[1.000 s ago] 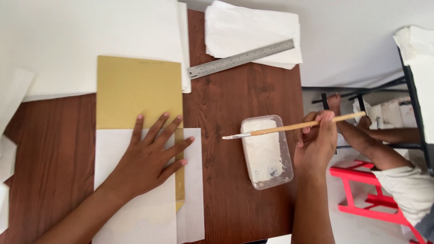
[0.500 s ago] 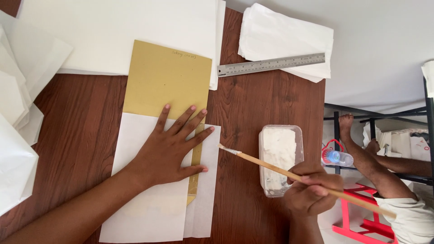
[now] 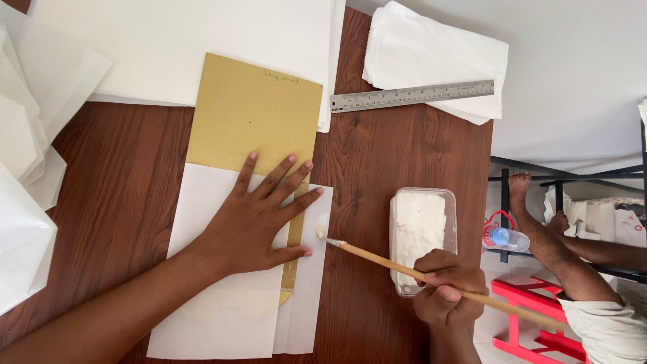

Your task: Folding and gluing paper around a template to create a paper bag.

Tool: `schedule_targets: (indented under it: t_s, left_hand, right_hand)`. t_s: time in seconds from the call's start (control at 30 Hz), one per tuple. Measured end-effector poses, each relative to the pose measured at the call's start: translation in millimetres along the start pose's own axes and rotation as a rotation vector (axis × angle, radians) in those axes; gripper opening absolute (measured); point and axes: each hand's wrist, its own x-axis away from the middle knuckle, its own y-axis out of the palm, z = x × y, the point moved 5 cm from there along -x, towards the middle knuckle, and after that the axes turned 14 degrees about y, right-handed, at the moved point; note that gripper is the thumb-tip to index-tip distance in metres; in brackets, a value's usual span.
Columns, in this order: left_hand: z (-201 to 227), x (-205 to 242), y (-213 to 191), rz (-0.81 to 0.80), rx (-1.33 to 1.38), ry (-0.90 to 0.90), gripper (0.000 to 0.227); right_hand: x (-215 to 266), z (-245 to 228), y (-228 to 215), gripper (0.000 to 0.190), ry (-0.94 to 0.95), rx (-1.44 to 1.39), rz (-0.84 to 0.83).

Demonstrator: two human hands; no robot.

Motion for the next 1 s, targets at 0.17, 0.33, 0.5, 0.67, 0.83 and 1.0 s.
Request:
schedule_targets:
  t_s: [0.17, 0.33, 0.5, 0.67, 0.83, 1.0]
  left_hand:
    - [1, 0, 1, -0.004, -0.003, 0.004, 0.087]
    - [0, 2, 5, -0.027, -0.028, 0.003, 0.107]
    - [0, 2, 6, -0.030, -0.020, 0.001, 0.101]
    - [0, 1, 4, -0.036, -0.027, 0.007, 0.099]
    - [1, 0, 4, -0.036, -0.027, -0.002, 0.099]
    - [1, 1, 6, -0.051, -0.041, -0.006, 0.099]
  right_hand:
    - [-22, -22, 11, 0.034, 0.235, -0.027, 0.059]
    - [-34, -16, 12, 0.032, 0.468, 0.038, 0.205]
    - [-27, -13, 17, 0.031, 0.362, 0.112, 0.242]
    - [-11, -11, 12, 0.029, 0.074, 0.080, 0.404]
    - [7, 5, 9, 0.034, -0.127, 0.109, 0.267]
    - [3, -3, 13, 0.040, -0.100, 0.117, 0.116]
